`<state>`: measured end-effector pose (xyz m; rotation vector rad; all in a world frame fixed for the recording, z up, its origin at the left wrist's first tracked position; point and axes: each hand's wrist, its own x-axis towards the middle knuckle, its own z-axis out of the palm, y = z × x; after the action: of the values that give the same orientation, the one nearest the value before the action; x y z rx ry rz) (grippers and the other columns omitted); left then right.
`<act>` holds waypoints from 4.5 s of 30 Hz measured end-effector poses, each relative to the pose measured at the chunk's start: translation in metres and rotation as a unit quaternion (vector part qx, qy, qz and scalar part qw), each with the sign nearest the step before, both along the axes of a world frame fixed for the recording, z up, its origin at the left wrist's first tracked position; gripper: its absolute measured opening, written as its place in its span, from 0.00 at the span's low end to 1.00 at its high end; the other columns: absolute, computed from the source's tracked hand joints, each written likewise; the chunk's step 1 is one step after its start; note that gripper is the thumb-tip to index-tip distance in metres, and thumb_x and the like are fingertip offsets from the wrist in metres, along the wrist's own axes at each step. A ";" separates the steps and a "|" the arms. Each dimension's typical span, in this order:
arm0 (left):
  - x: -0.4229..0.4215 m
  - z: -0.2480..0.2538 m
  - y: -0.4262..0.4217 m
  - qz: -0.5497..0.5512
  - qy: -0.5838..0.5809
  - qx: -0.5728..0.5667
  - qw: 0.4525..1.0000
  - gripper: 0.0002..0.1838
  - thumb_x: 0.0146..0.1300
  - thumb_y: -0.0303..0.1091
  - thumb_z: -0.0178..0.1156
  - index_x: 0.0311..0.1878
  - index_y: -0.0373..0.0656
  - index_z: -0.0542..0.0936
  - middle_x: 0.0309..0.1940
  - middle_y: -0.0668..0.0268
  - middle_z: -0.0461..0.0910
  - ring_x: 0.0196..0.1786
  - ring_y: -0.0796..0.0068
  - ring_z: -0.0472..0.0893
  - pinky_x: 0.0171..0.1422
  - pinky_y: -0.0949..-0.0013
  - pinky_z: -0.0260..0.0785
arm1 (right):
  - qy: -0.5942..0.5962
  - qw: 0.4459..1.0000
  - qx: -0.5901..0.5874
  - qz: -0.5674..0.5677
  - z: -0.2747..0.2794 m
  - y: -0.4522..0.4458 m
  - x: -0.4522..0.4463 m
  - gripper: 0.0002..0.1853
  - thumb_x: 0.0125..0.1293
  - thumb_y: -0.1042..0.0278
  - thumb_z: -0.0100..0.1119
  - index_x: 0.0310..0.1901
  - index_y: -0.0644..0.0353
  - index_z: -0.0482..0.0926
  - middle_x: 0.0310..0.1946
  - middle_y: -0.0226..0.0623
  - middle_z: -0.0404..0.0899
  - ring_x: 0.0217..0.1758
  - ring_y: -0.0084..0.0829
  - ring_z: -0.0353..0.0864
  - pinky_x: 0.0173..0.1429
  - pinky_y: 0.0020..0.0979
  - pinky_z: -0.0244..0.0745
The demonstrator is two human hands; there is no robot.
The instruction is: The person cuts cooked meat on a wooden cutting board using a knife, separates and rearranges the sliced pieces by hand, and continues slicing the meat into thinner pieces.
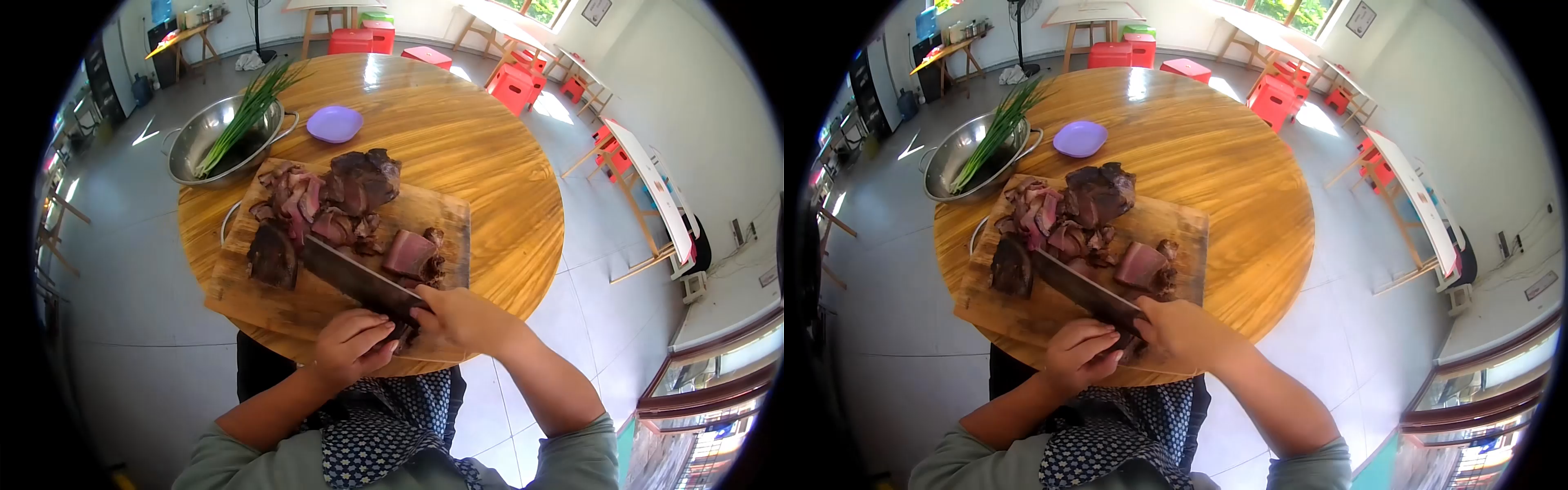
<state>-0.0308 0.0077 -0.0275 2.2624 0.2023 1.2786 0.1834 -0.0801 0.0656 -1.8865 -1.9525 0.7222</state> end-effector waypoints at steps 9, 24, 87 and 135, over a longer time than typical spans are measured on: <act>0.002 -0.001 0.001 -0.006 -0.007 0.015 1.000 0.18 0.51 0.27 0.79 0.46 0.39 0.87 0.45 0.60 0.84 0.46 0.58 0.84 0.51 0.59 0.80 | 0.152 0.970 -0.077 -0.174 0.062 -0.018 0.018 0.16 0.81 0.57 0.56 0.53 0.64 0.81 0.24 0.42 0.75 0.24 0.34 0.75 0.34 0.35 0.71; 0.000 -0.004 0.000 -0.001 0.024 0.042 0.999 0.20 0.49 0.28 0.81 0.48 0.39 0.88 0.45 0.62 0.84 0.44 0.60 0.84 0.46 0.63 0.80 | 0.013 0.985 -0.115 -0.127 0.076 -0.070 0.002 0.13 0.77 0.58 0.59 0.41 0.61 0.77 0.27 0.51 0.80 0.31 0.57 0.81 0.35 0.51 0.74; -0.023 -0.003 0.022 -0.101 0.106 0.019 0.989 0.21 0.62 0.29 0.67 0.59 0.38 0.84 0.58 0.61 0.84 0.57 0.62 0.85 0.57 0.64 0.81 | -0.036 0.937 -0.345 0.024 0.077 0.033 -0.013 0.11 0.79 0.60 0.51 0.46 0.60 0.70 0.28 0.55 0.81 0.36 0.63 0.82 0.42 0.55 0.77; 0.033 0.042 0.048 -0.106 0.254 -0.066 0.959 0.17 0.62 0.28 0.71 0.53 0.40 0.80 0.50 0.58 0.80 0.50 0.56 0.82 0.54 0.57 0.74 | 0.250 0.898 0.094 -0.350 -0.021 -0.108 -0.010 0.15 0.78 0.60 0.62 0.49 0.66 0.75 0.23 0.40 0.78 0.26 0.30 0.78 0.33 0.34 0.71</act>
<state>0.0027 0.0557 0.0147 2.3770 0.2123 0.5420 0.1739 -0.1877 0.0449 -1.8514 -0.8961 0.6623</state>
